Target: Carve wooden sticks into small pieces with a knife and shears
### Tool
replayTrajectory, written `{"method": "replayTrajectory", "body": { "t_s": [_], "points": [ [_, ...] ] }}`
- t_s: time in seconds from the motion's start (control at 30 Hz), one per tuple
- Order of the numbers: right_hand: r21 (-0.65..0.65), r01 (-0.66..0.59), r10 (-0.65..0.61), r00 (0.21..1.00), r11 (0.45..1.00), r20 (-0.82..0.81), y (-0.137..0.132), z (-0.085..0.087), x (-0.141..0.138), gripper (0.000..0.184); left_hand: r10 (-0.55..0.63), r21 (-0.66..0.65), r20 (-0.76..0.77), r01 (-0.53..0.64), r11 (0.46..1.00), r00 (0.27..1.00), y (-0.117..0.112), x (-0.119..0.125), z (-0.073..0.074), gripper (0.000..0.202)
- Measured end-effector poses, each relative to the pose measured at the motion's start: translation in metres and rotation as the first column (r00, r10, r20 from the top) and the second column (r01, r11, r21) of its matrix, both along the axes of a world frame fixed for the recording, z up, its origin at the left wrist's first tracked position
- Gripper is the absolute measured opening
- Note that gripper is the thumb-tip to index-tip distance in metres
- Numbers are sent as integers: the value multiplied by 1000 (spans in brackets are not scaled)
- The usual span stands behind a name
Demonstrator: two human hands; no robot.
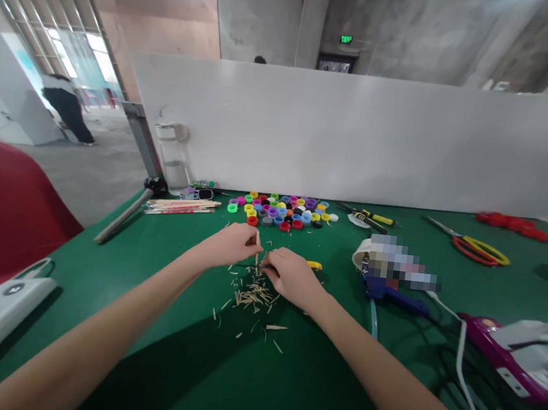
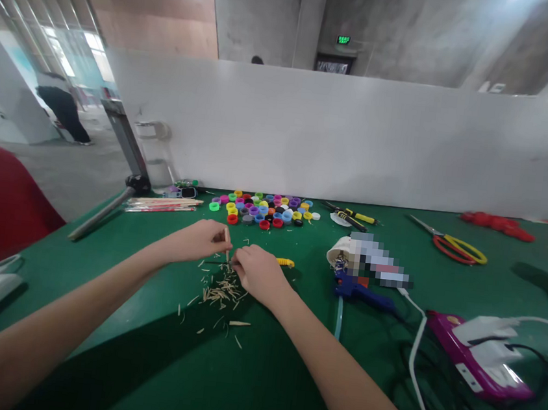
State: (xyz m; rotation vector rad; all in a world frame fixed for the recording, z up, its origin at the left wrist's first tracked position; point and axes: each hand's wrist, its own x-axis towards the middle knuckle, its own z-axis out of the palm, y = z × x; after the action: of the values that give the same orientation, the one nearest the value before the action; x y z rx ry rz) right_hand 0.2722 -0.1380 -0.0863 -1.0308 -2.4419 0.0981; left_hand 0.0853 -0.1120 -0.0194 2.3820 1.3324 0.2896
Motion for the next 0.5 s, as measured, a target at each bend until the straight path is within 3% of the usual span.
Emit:
{"method": "replayTrajectory", "body": {
  "t_s": [0.2,0.5],
  "points": [
    [-42,-34,35,999,999,34,5,2,0,4,-103,-10,28,103,995,994,-4,-1,3,19],
    [-81,-4,8,999,997,47,1,4,-2,5,-120,1,26,120,993,992,-5,-1,3,20]
  ]
}}
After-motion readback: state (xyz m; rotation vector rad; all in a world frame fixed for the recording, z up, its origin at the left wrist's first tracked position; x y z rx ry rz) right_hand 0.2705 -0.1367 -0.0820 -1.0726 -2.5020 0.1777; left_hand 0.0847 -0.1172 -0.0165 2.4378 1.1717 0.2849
